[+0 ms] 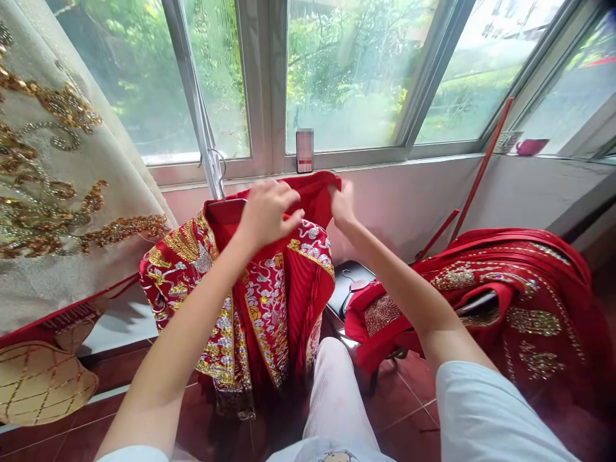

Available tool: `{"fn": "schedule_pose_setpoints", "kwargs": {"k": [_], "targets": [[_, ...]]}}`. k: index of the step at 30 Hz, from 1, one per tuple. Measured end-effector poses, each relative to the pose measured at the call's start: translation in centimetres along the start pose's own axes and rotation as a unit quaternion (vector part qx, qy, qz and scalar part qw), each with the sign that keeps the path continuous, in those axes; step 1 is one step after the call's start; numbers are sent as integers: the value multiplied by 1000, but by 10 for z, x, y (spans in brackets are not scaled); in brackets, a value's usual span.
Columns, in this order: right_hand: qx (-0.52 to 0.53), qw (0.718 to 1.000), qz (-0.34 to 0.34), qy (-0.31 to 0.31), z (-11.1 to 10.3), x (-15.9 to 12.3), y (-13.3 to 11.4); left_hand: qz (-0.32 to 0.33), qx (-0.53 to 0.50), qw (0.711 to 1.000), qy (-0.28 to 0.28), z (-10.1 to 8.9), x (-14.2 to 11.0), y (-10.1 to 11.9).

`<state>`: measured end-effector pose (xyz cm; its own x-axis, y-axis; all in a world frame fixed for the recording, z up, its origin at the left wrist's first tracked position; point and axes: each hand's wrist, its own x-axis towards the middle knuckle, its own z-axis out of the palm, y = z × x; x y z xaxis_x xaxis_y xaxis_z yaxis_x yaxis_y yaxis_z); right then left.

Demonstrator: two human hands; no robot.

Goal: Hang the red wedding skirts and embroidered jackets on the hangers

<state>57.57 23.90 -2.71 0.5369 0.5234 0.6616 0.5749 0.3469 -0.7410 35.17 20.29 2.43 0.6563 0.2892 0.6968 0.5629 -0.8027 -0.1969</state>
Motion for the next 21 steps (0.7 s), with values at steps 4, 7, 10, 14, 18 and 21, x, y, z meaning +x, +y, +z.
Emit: {"fn": "schedule_pose_setpoints", "kwargs": {"k": [4, 7, 10, 14, 18, 21], "targets": [[-3, 985, 128, -112, 18, -33, 20, 14, 48, 996, -77, 32, -21, 25], [-46, 990, 72, -113, -7, -17, 24, -15, 76, 994, -79, 51, -24, 17], [-250, 958, -92, -109, -44, 16, 20, -24, 92, 993, -72, 64, -20, 5], [-417, 873, -243, -77, -67, 28, 7, -31, 98, 993, -55, 78, -16, 0], [-388, 884, -251, -74, -68, -4, 5, -23, 96, 995, -20, 83, -18, -4], [-350, 899, -243, -105, -73, -18, 20, 39, 64, 996, -54, 70, -23, -13]]}}
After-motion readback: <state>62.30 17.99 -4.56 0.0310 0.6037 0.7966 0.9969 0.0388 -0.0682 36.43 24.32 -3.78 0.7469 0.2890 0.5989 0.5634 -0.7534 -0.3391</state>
